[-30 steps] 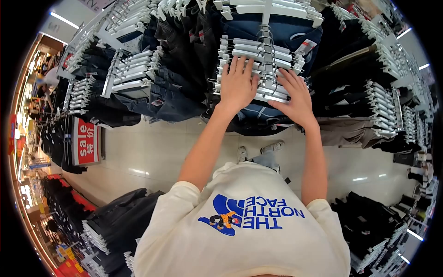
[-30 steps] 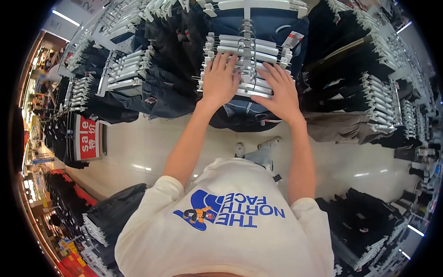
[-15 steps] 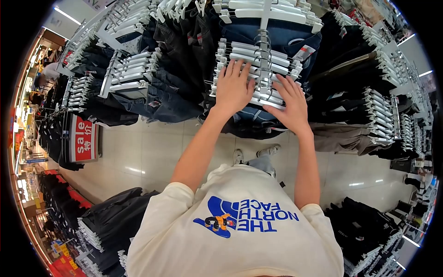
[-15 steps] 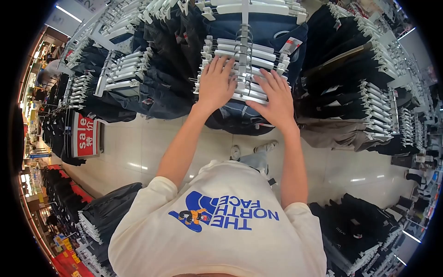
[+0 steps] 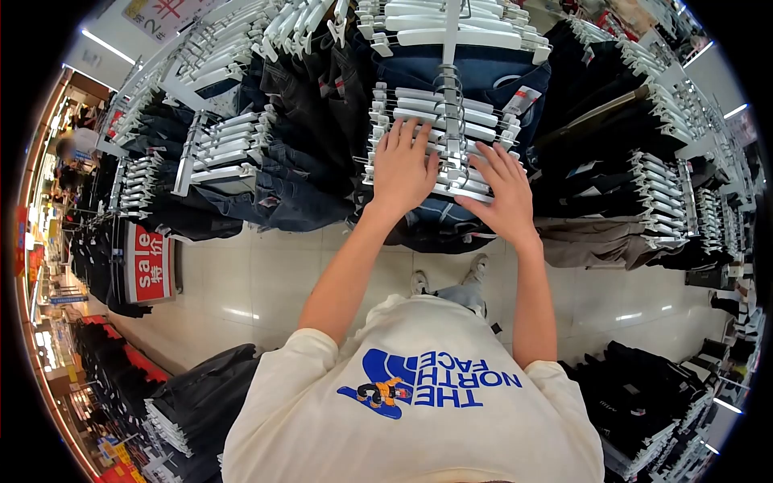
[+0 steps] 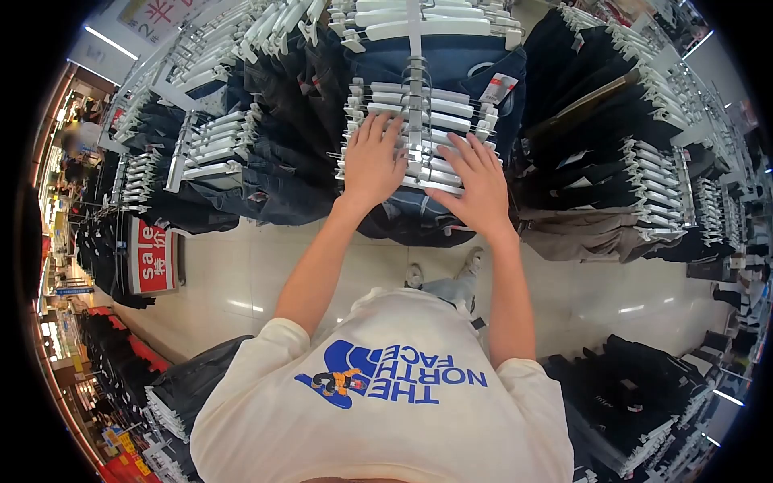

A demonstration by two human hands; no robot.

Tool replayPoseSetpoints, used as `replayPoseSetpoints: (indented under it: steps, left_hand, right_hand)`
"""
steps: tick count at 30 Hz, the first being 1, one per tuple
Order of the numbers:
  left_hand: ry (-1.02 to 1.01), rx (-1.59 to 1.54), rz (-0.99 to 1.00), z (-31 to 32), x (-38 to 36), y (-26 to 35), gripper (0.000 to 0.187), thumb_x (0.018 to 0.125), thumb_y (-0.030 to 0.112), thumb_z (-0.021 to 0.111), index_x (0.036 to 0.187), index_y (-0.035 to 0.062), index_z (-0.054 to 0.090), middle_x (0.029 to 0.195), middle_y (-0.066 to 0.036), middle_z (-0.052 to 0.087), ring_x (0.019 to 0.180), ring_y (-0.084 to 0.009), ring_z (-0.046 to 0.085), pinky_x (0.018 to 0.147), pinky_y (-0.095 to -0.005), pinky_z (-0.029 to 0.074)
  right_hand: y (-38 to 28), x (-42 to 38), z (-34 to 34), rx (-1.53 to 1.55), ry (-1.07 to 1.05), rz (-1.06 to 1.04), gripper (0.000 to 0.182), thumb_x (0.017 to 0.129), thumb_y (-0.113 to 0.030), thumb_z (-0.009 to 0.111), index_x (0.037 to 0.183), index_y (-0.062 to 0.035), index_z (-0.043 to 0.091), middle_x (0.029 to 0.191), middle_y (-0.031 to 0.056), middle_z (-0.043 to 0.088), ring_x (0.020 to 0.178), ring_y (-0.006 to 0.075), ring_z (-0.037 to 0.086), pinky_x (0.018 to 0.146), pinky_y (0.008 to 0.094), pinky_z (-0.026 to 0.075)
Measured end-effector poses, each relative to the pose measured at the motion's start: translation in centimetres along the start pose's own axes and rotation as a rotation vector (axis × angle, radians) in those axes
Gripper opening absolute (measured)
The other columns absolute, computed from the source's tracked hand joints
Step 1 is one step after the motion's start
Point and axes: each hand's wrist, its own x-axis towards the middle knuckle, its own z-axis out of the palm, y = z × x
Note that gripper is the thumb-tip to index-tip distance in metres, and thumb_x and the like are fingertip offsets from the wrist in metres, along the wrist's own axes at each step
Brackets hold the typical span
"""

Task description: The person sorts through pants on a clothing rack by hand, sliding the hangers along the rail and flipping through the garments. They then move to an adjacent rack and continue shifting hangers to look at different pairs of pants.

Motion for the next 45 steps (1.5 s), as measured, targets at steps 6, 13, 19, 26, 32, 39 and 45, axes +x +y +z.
replayPoseSetpoints:
  steps: [6,13,19,26,32,39,45]
  left_hand:
    - [-0.013,0.002,-0.023,0.0,0.1,0.0,0.065,0.090,0.021,0.075,0.152,0.0087,0.059,0.153,-0.016,0.056,0.150,-0.0402,0.047,0.120,-0.0524,0.040]
    - [-0.008,-0.021,0.003,0.0,0.0,-0.1,0.055,0.095,0.024,0.071,0.146,0.0035,0.063,0.151,-0.019,0.058,0.148,-0.0439,0.049,0.119,-0.0548,0.041]
    - [-0.003,-0.009,0.004,-0.1,-0.2,-0.3,0.063,0.091,0.020,0.072,0.152,0.0085,0.059,0.153,-0.016,0.058,0.148,-0.0427,0.049,0.119,-0.0541,0.042]
    - [0.000,-0.018,0.009,-0.2,-0.5,-0.4,0.061,0.094,0.022,0.072,0.151,0.0065,0.060,0.155,-0.017,0.058,0.150,-0.0439,0.049,0.119,-0.0546,0.041]
    - [0.027,-0.011,0.026,-0.4,-0.9,-0.1,0.054,0.099,0.024,0.069,0.148,0.0011,0.062,0.155,-0.022,0.058,0.149,-0.0462,0.050,0.118,-0.0548,0.043]
    - [0.008,-0.023,0.045,-0.3,-0.9,-0.2,0.055,0.099,0.024,0.069,0.149,0.0017,0.061,0.156,-0.022,0.057,0.149,-0.0464,0.050,0.119,-0.0545,0.043]
    - [0.018,-0.046,0.005,-0.2,-1.0,-0.3,0.062,0.093,0.023,0.075,0.151,0.0059,0.061,0.159,-0.020,0.057,0.150,-0.0453,0.049,0.120,-0.0547,0.041]
  right_hand:
    - [-0.2,-0.2,0.1,-0.021,0.004,0.019,0.068,0.087,-0.053,0.084,0.141,-0.0125,0.072,0.160,0.0093,0.060,0.153,0.0383,0.048,0.126,0.0539,0.036]
    - [-0.7,-0.7,0.2,-0.034,0.046,0.035,0.066,0.088,-0.053,0.083,0.140,-0.0141,0.073,0.159,0.0068,0.061,0.152,0.0371,0.050,0.125,0.0539,0.038]
    - [-0.9,-0.9,0.4,-0.033,0.065,0.042,0.066,0.087,-0.054,0.084,0.139,-0.0151,0.073,0.158,0.0056,0.062,0.152,0.0362,0.050,0.125,0.0538,0.038]
    - [-0.9,-1.0,0.5,-0.027,0.066,0.059,0.067,0.085,-0.052,0.086,0.139,-0.0153,0.074,0.158,0.0051,0.063,0.152,0.0351,0.051,0.126,0.0538,0.037]
    - [-0.7,-1.0,0.3,-0.010,0.052,0.071,0.068,0.082,-0.050,0.088,0.139,-0.0160,0.074,0.158,0.0047,0.063,0.153,0.0347,0.050,0.128,0.0543,0.035]
    - [-0.8,-1.0,0.2,-0.009,0.048,0.083,0.068,0.081,-0.049,0.089,0.139,-0.0167,0.073,0.158,0.0042,0.063,0.154,0.0341,0.050,0.129,0.0538,0.035]
    - [-0.7,-1.0,0.4,-0.007,0.044,0.079,0.069,0.081,-0.050,0.089,0.139,-0.0168,0.073,0.158,0.0043,0.063,0.154,0.0340,0.049,0.128,0.0543,0.035]
